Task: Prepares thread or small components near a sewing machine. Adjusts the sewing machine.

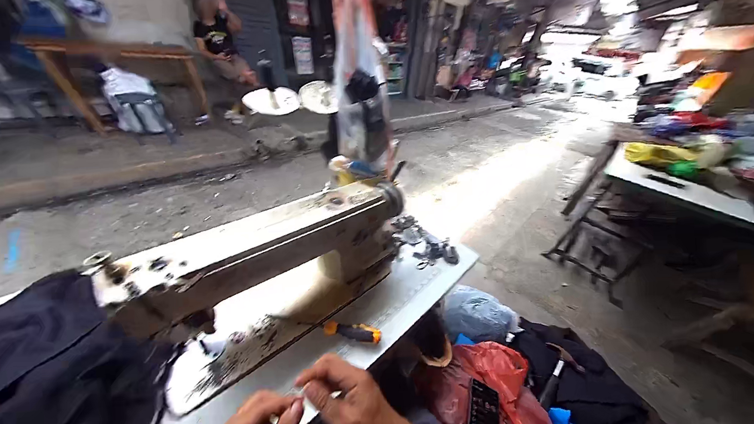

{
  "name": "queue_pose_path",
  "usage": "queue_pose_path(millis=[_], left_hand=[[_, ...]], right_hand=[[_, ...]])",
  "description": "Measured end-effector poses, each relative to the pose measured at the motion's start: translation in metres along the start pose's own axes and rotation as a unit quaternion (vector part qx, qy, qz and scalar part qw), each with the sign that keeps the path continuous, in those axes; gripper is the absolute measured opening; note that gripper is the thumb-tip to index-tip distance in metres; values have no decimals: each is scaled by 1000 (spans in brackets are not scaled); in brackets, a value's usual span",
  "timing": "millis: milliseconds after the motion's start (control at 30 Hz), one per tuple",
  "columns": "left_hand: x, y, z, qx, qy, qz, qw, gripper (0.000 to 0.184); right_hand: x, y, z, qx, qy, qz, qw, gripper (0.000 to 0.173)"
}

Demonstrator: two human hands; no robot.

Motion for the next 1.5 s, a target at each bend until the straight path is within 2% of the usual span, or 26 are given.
queue_pose_path(millis=[33, 133, 200, 267, 633, 1133, 1367, 1500], left_hand=[[-5, 2, -8, -53, -71, 31, 996, 8], [-25, 7, -13, -206, -260, 69, 941, 16], [-34, 4, -20, -249, -311, 69, 914, 17], [-39, 1, -26, -258, -328, 71, 906, 17], [-44, 3, -23, -221, -336, 85, 912, 19], [-30, 11, -18, -182, -311, 80, 929, 22], [-24, 14, -16, -153, -292, 67, 942, 20], [-30, 13, -12, -77, -229, 26, 970, 13]], right_hand=[[6, 2, 4, 26, 13, 5, 1000, 22], [30, 8, 19, 93, 47, 12, 995, 22], [46, 6, 26, 133, 87, 4, 987, 22], [59, 4, 29, 166, 128, 1, 978, 23], [71, 9, 33, 288, 286, 27, 913, 27], [55, 8, 35, 288, 296, 48, 909, 27], [49, 9, 35, 296, 287, 49, 910, 18], [49, 0, 39, 320, 366, -6, 874, 19]])
Point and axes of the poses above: each hand's wrist, its own y-axis towards the middle knuckle, its own x-axis out of the palm, z = x × y, the point moved 5 cm from there along y, towards the middle knuckle, and after that the axes turned 13 degrees about -x, right-handed, at the moved point
